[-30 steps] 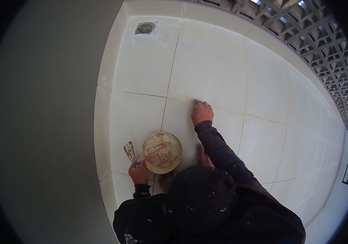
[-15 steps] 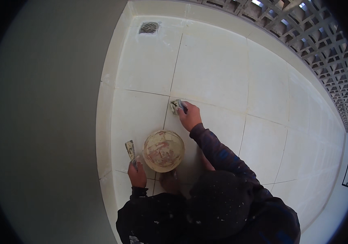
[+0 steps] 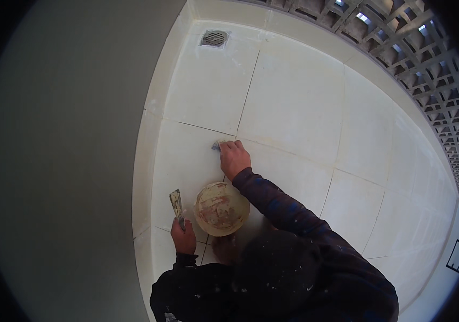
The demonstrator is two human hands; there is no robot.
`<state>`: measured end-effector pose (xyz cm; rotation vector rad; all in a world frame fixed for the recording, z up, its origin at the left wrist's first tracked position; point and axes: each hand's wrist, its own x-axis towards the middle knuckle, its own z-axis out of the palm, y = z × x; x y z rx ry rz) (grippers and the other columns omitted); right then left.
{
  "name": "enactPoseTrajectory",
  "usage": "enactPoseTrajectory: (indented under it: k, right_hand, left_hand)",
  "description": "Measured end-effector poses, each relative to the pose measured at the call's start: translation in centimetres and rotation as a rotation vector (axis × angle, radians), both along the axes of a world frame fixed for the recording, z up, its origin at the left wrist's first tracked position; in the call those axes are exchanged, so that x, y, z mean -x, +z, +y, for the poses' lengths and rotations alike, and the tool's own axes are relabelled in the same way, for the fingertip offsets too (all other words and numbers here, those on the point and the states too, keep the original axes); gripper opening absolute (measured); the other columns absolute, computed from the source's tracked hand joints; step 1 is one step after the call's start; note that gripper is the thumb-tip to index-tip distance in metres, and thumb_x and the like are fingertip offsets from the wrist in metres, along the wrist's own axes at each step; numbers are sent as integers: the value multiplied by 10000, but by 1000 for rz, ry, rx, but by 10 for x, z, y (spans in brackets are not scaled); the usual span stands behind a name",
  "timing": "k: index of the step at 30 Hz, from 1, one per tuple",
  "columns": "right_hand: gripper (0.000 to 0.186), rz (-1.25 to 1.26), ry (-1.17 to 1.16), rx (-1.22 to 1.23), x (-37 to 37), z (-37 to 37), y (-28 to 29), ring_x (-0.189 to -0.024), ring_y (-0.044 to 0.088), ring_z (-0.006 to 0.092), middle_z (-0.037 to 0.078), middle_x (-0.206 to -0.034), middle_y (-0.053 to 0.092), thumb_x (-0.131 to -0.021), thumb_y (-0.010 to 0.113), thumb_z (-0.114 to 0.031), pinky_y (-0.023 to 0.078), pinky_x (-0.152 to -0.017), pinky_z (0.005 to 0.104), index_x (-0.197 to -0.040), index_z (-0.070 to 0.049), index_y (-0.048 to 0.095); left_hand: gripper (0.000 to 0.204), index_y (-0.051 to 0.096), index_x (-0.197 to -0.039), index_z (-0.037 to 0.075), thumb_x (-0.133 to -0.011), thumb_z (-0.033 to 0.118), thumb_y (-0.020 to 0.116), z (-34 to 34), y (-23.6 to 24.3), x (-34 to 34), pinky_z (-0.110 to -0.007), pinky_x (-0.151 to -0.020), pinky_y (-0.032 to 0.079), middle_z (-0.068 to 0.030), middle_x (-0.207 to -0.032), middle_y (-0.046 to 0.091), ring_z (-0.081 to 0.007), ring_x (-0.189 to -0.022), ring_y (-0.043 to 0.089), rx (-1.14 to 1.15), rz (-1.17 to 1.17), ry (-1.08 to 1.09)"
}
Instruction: The person applies grout into the gaps between floor tiles using a putty knife and cleans the surface with a sponge.
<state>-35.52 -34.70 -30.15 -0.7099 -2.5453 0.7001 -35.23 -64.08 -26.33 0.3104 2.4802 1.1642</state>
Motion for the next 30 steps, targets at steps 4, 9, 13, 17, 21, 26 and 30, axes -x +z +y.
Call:
enactPoseTrajectory:
  k: [4, 9, 13, 17, 21, 26, 30]
  right_hand:
    - [222, -41, -6, 485, 1, 25, 10, -850, 663, 371, 191, -901, 689, -834, 655, -126, 543, -778, 433, -1025, -13, 675]
    - [213, 213, -169, 343, 28, 186, 22, -758, 696, 237, 172, -848, 711, -826, 707, -105, 544, -745, 331, -1003, 13, 687]
    - [199, 189, -83, 114, 86, 306, 9, -896, 662, 411, 203, -949, 694, -813, 676, -54, 538, -782, 440, -1003, -31, 621]
    - [177, 137, 1, 18, 116, 367, -4, -932, 641, 443, 239, -948, 672, -864, 563, 2, 510, -793, 500, -1033, -44, 540]
    - [231, -15, 51, -46, 110, 382, -26, -971, 633, 437, 237, -974, 658, -847, 518, 39, 496, -816, 507, -1054, -65, 525]
    - [278, 36, 355, 57, 68, 286, -20, -955, 638, 422, 219, -967, 662, -810, 520, 49, 495, -779, 507, -1056, -83, 531]
    - [275, -352, 670, 392, 5, 211, 29, -827, 634, 450, 186, -833, 658, -819, 547, 45, 491, -696, 528, -1057, -91, 540]
  left_hand:
    - [342, 568, -1295, 7, -994, 157, 505, -31, -14, 7, -231, -509, 375, 32, -756, 500, -51, -566, 439, -52, -73, 120]
    - [366, 552, -1334, 28, -996, 157, 498, -37, -5, 0, -210, -452, 341, 56, -721, 462, -24, -511, 389, -79, -135, 174]
    - [238, 563, -1154, 1, -978, 149, 506, -32, -5, -3, -276, -533, 389, -14, -732, 507, -98, -581, 447, -27, -208, 233]
    - [171, 561, -939, -26, -949, 142, 525, -29, -1, -4, -359, -606, 441, -100, -740, 562, -197, -639, 534, 87, -154, 236]
    - [189, 591, -999, -32, -941, 139, 534, -34, -19, 1, -367, -616, 466, -118, -766, 599, -223, -658, 582, 113, -137, 272]
    - [329, 583, -1297, 42, -989, 127, 500, -48, -46, 19, -215, -447, 338, 52, -708, 465, -31, -506, 389, 62, -144, 274]
    - [335, 578, -1303, 42, -988, 127, 500, -22, -24, 31, -210, -443, 335, 53, -710, 462, -29, -501, 383, 56, -31, 159]
